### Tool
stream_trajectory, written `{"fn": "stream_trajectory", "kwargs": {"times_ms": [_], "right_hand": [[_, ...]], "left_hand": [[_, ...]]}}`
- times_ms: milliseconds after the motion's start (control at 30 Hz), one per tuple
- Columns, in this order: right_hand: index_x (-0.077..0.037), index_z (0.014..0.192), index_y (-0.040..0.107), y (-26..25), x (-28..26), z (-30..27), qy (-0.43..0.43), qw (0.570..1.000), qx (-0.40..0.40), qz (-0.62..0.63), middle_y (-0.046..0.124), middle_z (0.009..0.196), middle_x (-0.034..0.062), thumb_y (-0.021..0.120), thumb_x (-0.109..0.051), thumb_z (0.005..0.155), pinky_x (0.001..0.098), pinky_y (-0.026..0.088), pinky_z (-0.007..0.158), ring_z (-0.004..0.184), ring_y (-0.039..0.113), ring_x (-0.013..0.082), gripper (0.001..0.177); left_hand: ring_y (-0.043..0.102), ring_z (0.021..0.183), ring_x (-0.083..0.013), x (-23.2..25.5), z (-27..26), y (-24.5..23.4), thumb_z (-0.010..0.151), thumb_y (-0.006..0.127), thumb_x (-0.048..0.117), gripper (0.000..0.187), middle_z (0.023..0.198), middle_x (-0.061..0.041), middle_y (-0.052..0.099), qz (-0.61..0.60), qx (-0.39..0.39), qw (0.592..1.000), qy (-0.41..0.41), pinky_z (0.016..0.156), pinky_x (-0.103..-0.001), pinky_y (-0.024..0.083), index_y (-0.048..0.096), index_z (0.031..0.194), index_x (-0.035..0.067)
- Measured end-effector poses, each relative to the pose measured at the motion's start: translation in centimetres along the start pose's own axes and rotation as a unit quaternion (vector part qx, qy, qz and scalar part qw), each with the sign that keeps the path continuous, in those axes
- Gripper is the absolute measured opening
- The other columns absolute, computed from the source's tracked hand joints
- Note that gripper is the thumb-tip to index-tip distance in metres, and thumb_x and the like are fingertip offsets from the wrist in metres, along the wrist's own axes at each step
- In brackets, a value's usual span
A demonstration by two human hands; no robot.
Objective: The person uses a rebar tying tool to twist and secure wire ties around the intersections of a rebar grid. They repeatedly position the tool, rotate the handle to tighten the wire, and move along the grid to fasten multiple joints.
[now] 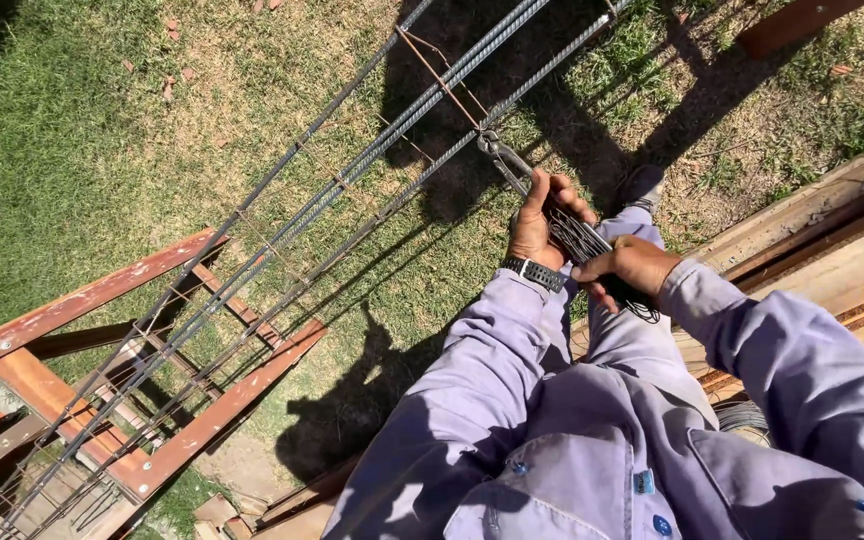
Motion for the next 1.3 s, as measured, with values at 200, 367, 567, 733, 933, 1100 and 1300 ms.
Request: {"fn": "stream_trajectory", "kwargs": {"times_ms": [200, 367, 567, 733, 933, 1100, 1300], "right_hand": [[-0.011, 0.088, 0.061, -0.4, -1.9, -1.8, -0.066, 0.858, 0.218, -0.460, 0.067, 0.065, 0.0106, 0.071, -0.028, 0.081, 0.0431, 0.057, 0.064, 0.067, 0.072, 0.0292, 0.021], [-0.008, 0.113, 0.048, -0.3, -2.5, -2.9, -0.021, 0.733, 0.181, -0.655, 0.075, 0.105, 0.0229, 0.079, -0.044, 0.077, 0.0576, 0.058, 0.089, 0.102, 0.073, 0.0444, 0.060], [-0.012, 0.125, 0.066, -1.4, -1.9, 0.3, 0.044, 0.897, 0.065, -0.435, 0.070, 0.123, 0.0222, 0.060, -0.085, 0.075, 0.0523, 0.043, 0.112, 0.127, 0.058, 0.0427, 0.089], [-0.015, 0.146, 0.053, 0.3, -2.0, -1.5, 0.015, 0.928, 0.060, -0.368, 0.056, 0.144, 0.0221, 0.049, -0.077, 0.087, 0.0530, 0.032, 0.119, 0.140, 0.043, 0.0421, 0.085], [-0.027, 0.143, 0.053, 0.8, -2.4, -2.7, -0.036, 0.926, 0.088, -0.364, 0.063, 0.134, 0.0174, 0.056, -0.044, 0.093, 0.0551, 0.038, 0.114, 0.133, 0.050, 0.0406, 0.053], [-0.023, 0.113, 0.065, -1.2, 1.8, 2.8, -0.040, 0.925, 0.117, -0.359, 0.074, 0.105, 0.0059, 0.074, -0.030, 0.077, 0.0501, 0.049, 0.101, 0.114, 0.065, 0.0323, 0.038], [-0.009, 0.068, 0.066, 0.5, -1.7, 2.4, -0.067, 0.928, 0.189, -0.314, 0.061, 0.060, 0.0117, 0.073, -0.031, 0.081, 0.0395, 0.047, 0.070, 0.071, 0.064, 0.0312, 0.026]], "left_hand": [[0.071, 0.077, -0.0124, -1.0, 1.5, 3.0, 0.083, 0.088, 0.041, 0.043, 0.085, -0.001, 0.068, 0.115, 0.220, 0.966, 0.075, 0.075, -0.027, 0.064, 0.065, 0.096, 0.008], [0.062, 0.048, -0.0188, -1.3, 0.0, 4.9, 0.067, 0.093, 0.036, 0.047, 0.059, -0.008, 0.057, 0.242, 0.407, 0.870, 0.135, 0.044, -0.032, 0.057, 0.060, 0.075, 0.003], [0.067, 0.057, -0.0181, 0.2, -1.9, 2.4, 0.099, 0.043, 0.080, 0.082, 0.063, -0.013, 0.066, 0.385, 0.313, 0.855, 0.150, 0.059, -0.029, 0.057, 0.067, 0.081, 0.003], [0.069, 0.071, -0.0200, 1.3, -2.3, 1.1, 0.102, 0.041, 0.075, 0.078, 0.078, -0.017, 0.069, 0.428, 0.286, 0.845, 0.148, 0.066, -0.031, 0.058, 0.068, 0.094, 0.002], [0.068, 0.101, -0.0390, 3.0, -3.1, 0.2, 0.101, 0.043, 0.056, 0.058, 0.090, -0.019, 0.072, 0.570, 0.348, 0.736, 0.113, 0.092, -0.049, 0.050, 0.068, 0.100, 0.003], [0.071, 0.089, -0.0300, 3.6, -3.1, -0.8, 0.096, 0.042, 0.047, 0.044, 0.061, -0.002, 0.068, 0.639, 0.351, 0.680, 0.074, 0.084, -0.042, 0.053, 0.068, 0.083, 0.015], [0.073, 0.073, -0.0278, 4.3, -5.3, 1.0, 0.099, 0.042, 0.041, 0.042, 0.059, -0.005, 0.069, 0.656, 0.324, 0.677, 0.083, 0.078, -0.039, 0.054, 0.067, 0.084, 0.010]]}}
Point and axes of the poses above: each hand's wrist, its own z-axis towards the middle knuckle, its own y-axis out of the palm, x = y × z, the point moved 2 cm from there along z, towards the middle knuckle
